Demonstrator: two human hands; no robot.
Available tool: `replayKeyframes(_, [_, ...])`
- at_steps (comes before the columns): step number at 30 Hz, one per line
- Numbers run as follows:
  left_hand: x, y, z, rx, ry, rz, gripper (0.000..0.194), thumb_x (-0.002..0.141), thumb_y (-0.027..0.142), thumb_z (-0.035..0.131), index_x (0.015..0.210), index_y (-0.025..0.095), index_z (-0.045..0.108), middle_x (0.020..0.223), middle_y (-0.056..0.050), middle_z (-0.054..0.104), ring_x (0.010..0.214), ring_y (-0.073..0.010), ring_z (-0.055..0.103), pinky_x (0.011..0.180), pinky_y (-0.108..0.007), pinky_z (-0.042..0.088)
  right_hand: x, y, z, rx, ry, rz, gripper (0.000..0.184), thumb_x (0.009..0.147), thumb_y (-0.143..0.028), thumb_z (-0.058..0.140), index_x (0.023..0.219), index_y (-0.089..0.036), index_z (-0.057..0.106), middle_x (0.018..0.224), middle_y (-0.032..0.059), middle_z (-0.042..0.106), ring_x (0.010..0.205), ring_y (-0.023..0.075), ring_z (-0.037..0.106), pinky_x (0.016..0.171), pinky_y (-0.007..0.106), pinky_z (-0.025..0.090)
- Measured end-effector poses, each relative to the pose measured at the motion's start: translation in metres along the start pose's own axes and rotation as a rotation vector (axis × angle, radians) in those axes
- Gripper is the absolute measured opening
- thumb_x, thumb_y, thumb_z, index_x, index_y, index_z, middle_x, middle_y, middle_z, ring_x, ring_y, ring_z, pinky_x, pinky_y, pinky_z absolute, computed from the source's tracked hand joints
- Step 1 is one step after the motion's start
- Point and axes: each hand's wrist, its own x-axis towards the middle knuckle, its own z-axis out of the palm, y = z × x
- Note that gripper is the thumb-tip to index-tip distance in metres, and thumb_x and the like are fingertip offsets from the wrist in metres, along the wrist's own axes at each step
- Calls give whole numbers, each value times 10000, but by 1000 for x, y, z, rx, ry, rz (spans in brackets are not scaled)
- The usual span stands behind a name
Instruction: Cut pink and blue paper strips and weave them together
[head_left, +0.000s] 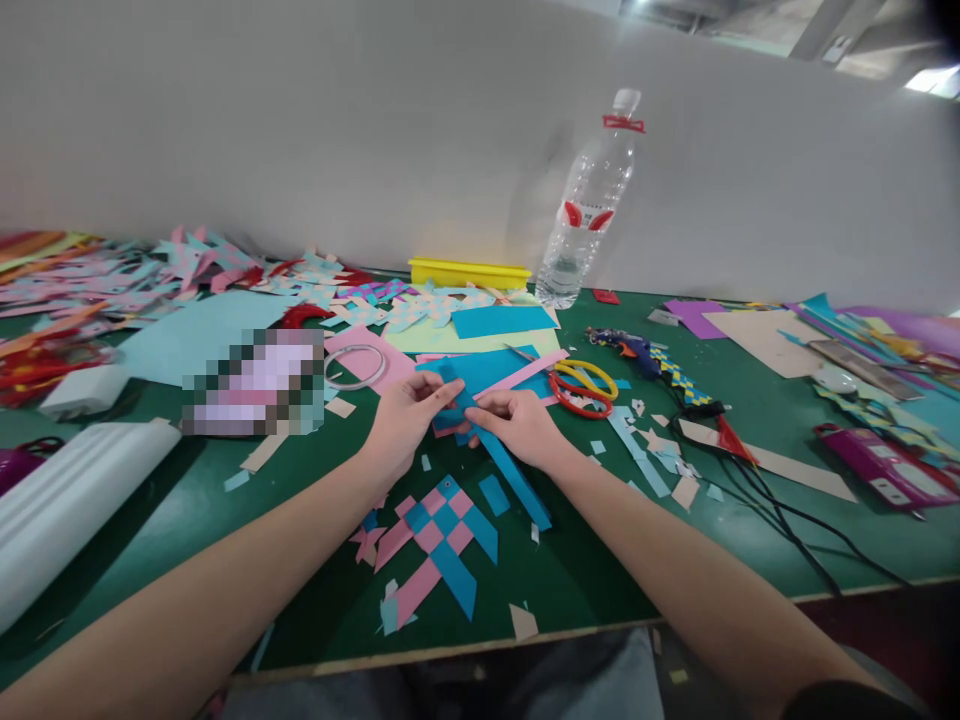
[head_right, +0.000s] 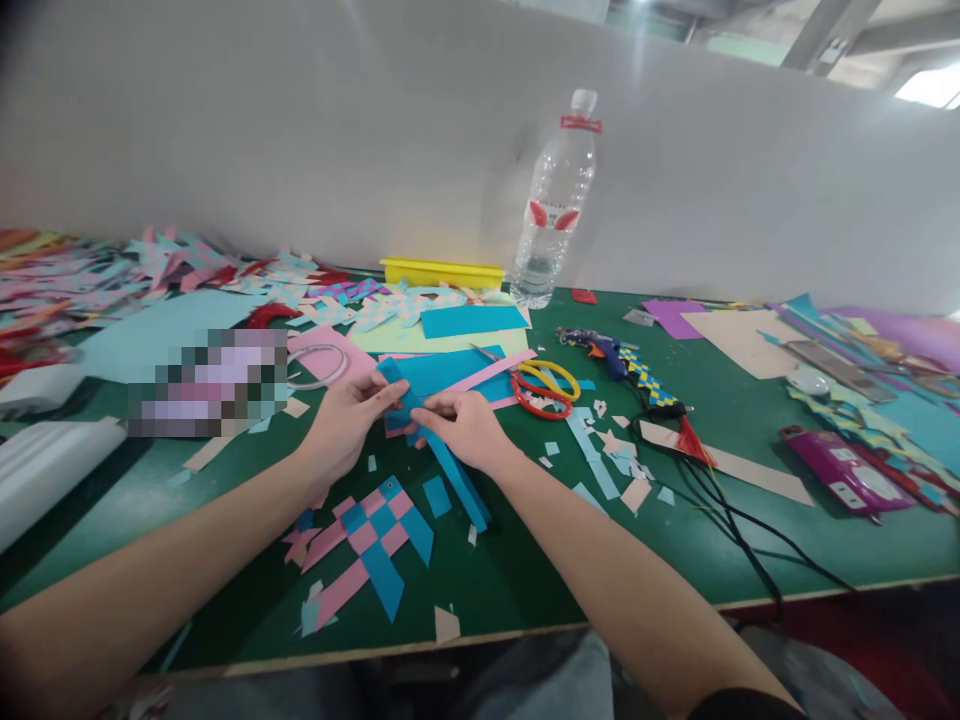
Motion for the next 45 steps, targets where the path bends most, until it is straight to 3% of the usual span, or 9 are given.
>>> replayKeyframes(5, [1,3,-3,-6,9,-20,318,690,417,767,688,158,582,636,29,565,661,-109,553,723,-243,478,1,0,-4,-61,-32,14,371,811,-507,600,813,-147,691,730,50,735,646,170,698,634,262,511])
replayKeyframes(11, [3,4,-5,-35,66,-39,347,625,405,811,656,155,572,620,19,573,647,-118,567,663,-234,464,0,-1,-3,-58,-35,5,346,822,-485,593,824,-154,696,763,56,744,647,174,700,656,285,520])
replayKeyframes(28, [4,-2,-9,44,74,27,313,667,385,791,640,154,580,603,14,579,602,-107,541,584,-216,405,-2,-2,-3,3,-61,11,306,818,-452,616,820,-150,665,837,70,746,584,137,670,647,276,525])
replayKeyframes(36, [3,-4,-9,51,79,79,282,690,367,776,625,162,594,608,18,590,634,-115,562,654,-227,438,-1,0,-5,28,-43,-4,308,788,-454,642,800,-147,636,806,83,741,563,144,664,609,287,536])
replayKeyframes(41, [8,-4,-13,-33,94,75,264,663,392,785,769,162,711,753,-34,674,728,-164,622,717,-283,505,-2,-1,-5,30,-58,16,307,778,-461,645,774,-155,612,780,74,735,565,141,660,595,281,536])
replayKeyframes(45, [11,-2,-15,-43,124,87,259,631,378,805,737,156,724,746,-37,686,703,-156,623,724,-284,521,-3,-1,-5,19,-70,8,297,784,-450,639,768,-155,605,789,73,735,567,137,658,597,280,533])
